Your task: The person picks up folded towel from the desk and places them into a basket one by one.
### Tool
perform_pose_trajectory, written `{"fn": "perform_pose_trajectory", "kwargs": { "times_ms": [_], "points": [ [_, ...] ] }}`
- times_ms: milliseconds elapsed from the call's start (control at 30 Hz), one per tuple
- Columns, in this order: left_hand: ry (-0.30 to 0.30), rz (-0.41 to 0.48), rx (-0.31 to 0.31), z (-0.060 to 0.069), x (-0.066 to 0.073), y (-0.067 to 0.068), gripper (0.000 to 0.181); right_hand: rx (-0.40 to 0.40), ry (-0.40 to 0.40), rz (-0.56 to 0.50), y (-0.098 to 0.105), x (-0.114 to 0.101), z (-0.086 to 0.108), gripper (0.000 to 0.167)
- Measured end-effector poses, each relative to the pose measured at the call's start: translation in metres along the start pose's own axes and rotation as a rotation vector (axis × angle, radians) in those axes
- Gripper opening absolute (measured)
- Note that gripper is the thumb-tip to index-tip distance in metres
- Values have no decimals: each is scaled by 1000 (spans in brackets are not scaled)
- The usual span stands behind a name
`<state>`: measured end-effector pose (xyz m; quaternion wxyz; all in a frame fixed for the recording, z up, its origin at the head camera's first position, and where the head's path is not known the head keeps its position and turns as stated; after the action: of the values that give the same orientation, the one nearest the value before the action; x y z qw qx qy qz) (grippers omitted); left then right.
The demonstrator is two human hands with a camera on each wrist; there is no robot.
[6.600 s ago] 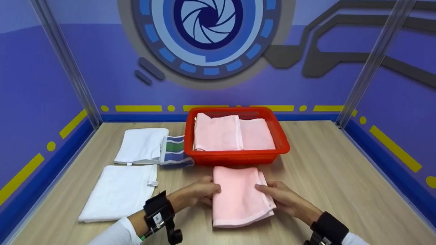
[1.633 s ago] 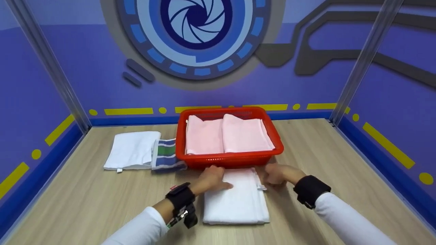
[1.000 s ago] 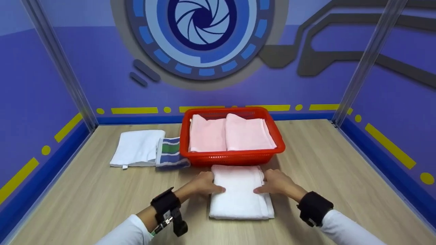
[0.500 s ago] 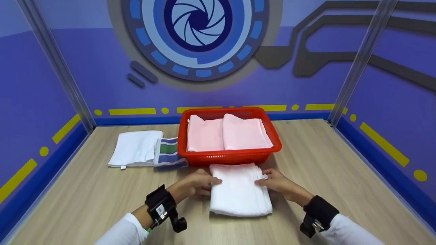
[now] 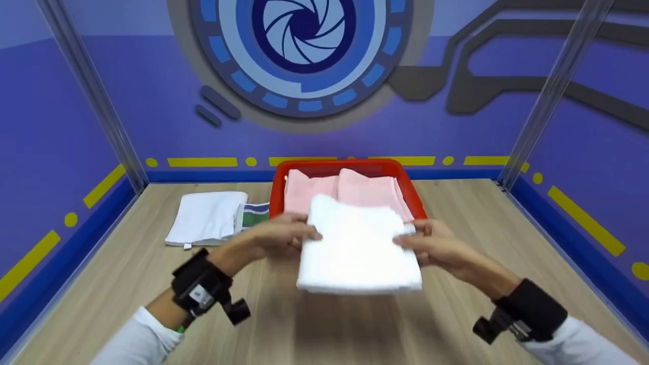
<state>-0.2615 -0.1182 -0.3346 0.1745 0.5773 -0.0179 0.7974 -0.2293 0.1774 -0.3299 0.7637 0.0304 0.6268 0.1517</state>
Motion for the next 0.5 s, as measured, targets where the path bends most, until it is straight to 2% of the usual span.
{"fn": "perform_pose_trajectory", "kwargs": {
  "times_ms": [100,200,267,367,500],
  "points": [
    [-126,53,74,-7,28,19,50,88,83,-11,0,-35,-17,49],
    [-188,69,195,-21,52,39,46,202,102,-10,-3,-65,-45,50],
    [-194,58,264,-34,64,52,42,271,98,-4,-6,-81,-67,53],
    [-170,32,366,-52,76,68,42,346,112,37,-14,-97,-101,53],
    [-133,3,463,-77,74,82,40,406,178,117,-27,-102,-139,38]
  ]
}}
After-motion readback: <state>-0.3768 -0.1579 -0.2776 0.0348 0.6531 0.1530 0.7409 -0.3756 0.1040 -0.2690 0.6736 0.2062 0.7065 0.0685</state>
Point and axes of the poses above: each hand's wrist, its own z-axis away from the middle knuckle, its own y-axis out of the back of the hand, x = y × z, the point moved 4 cm from there along -z, towards the middle knuckle, and after that the axes turned 15 degrees about x, right-handed, at the moved point
